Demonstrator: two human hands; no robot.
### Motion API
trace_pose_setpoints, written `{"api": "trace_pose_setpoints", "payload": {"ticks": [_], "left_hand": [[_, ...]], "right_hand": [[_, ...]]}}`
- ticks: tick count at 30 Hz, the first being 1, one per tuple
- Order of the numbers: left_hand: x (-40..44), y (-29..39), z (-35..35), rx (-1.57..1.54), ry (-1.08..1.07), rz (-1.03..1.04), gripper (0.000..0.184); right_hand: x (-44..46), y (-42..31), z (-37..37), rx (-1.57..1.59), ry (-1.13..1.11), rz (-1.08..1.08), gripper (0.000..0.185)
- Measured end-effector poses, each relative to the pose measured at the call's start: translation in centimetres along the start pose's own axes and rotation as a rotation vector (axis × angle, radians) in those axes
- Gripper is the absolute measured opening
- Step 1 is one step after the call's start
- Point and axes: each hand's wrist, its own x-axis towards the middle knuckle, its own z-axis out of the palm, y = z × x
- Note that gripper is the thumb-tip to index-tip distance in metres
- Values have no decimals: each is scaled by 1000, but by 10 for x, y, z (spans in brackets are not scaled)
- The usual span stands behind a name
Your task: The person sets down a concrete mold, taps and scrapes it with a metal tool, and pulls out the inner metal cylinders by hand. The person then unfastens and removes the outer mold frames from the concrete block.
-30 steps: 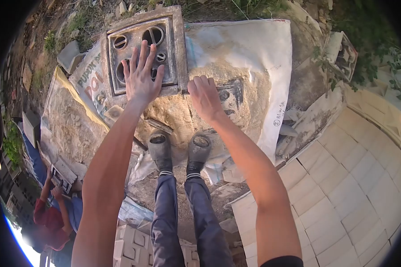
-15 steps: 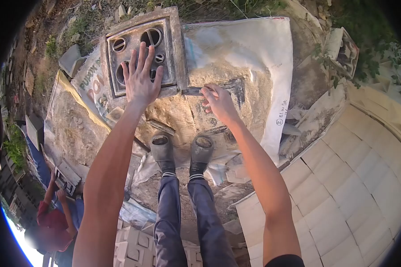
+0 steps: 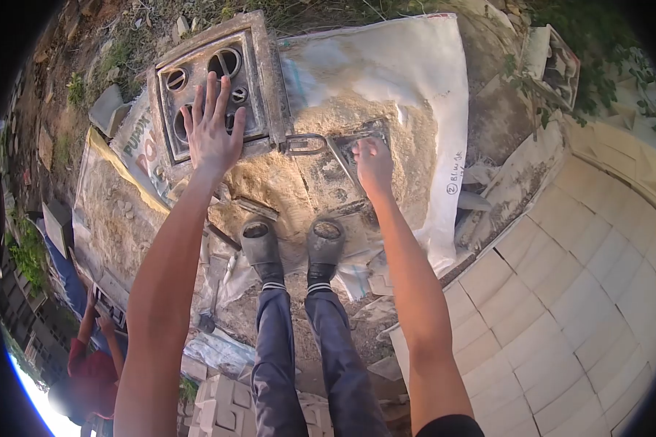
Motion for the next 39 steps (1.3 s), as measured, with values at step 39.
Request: {"api": "trace_pose_setpoints", "payload": {"ticks": [39], "left_hand": [[61,-65,-25,-189,-52,-566,88]], "right_hand": [[-45,-209,-33,-131,-145,60,22]]}}
